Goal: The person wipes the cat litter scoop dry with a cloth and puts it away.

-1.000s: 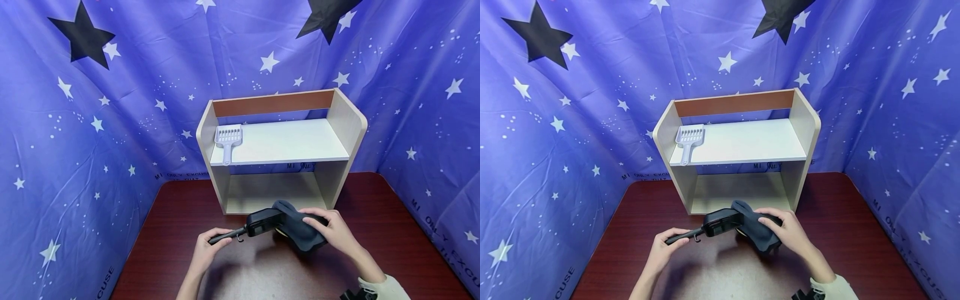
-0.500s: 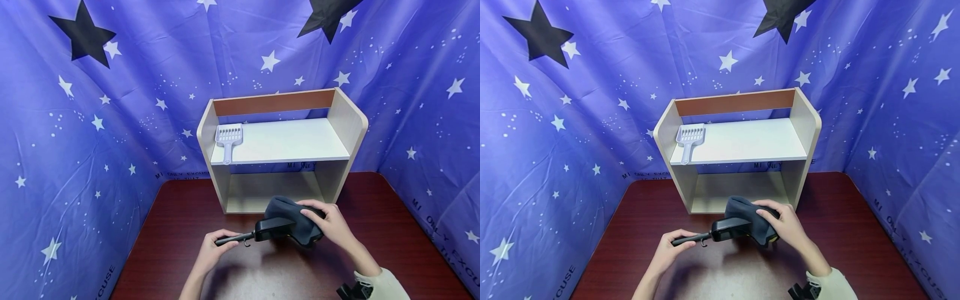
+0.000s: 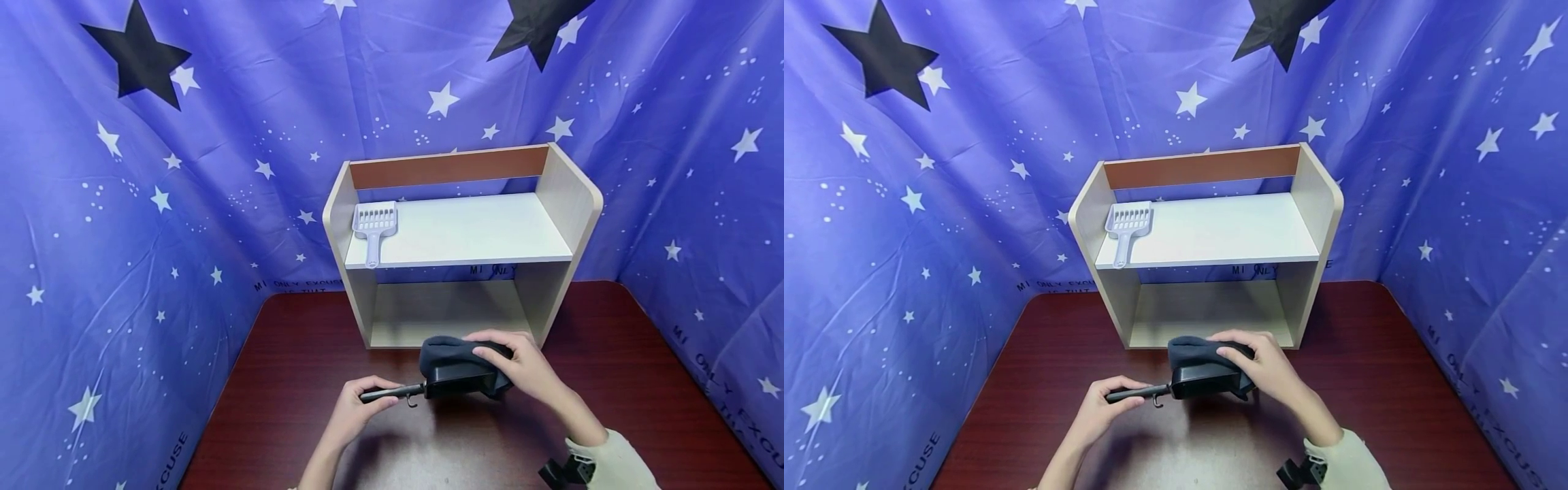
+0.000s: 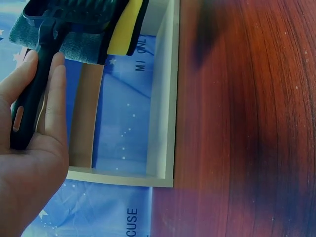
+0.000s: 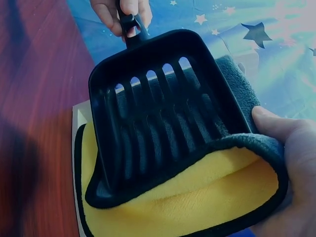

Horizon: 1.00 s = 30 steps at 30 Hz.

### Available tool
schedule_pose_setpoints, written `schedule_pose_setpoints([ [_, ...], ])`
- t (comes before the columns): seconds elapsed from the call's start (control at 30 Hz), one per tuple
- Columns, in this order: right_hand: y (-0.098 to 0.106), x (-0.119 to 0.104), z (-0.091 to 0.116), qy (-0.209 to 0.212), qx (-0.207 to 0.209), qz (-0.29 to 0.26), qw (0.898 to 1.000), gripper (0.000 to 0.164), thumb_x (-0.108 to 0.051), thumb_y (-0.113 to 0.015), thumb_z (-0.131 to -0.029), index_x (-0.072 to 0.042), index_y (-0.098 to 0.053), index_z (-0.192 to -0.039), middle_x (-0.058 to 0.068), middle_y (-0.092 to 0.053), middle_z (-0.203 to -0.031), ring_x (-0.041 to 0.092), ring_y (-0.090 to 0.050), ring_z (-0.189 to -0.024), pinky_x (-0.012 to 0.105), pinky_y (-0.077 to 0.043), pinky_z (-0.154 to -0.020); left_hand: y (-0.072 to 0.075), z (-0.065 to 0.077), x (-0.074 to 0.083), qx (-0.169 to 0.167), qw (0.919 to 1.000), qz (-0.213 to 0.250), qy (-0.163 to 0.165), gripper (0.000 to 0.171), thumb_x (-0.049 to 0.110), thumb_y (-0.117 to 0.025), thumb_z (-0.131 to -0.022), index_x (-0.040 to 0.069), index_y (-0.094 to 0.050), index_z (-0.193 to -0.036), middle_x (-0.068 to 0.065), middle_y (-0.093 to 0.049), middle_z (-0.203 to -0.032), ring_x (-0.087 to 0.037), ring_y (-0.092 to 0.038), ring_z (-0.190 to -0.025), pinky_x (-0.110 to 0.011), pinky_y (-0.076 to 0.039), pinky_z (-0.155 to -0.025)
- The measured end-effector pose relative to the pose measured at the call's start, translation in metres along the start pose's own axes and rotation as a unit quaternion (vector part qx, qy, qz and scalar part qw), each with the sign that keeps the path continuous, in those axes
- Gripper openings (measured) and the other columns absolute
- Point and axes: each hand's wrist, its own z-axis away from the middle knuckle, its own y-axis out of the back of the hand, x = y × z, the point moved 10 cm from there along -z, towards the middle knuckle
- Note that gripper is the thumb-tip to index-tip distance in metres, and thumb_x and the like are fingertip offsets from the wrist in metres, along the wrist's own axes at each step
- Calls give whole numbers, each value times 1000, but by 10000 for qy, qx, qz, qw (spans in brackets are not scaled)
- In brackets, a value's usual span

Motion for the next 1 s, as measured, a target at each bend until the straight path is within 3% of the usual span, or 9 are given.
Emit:
schedule_pose_setpoints([
  [0.2,-8,-6,-1,164,-221,31,9996,26,-8,-68,-93,-23,-74,-113,-4,-77,-106,1,-68,-98,11,-50,-85,-1,0,-3,-6,9999,50,144,21,9,-77,-84,-1,-74,-103,-21,-75,-100,-2,-68,-82,-16,-55,-69],
  [0.5,-20,-11,0,374,-823,-71,9959,26,-10,-66,-95,-24,-73,-116,-4,-75,-115,6,-68,-110,14,-50,-96,-2,0,-3,35,10000,33,85,21,9,-77,-85,-1,-74,-103,-21,-75,-99,-3,-69,-82,-17,-56,-70],
  [0.8,-11,-10,4,408,-682,-103,9968,29,-7,-65,-95,-22,-73,-118,-2,-74,-117,6,-66,-113,10,-46,-99,4,1,3,246,9995,-66,-188,20,8,-77,-85,-1,-75,-102,-20,-76,-97,-3,-69,-81,-18,-57,-68],
  [1.0,-4,-2,8,232,-507,-175,9983,30,-4,-65,-94,-21,-72,-119,-1,-74,-117,3,-65,-115,9,-46,-99,9,2,2,356,9993,24,-136,21,6,-77,-84,-3,-74,-102,-23,-75,-98,-2,-69,-82,-19,-58,-71],
])
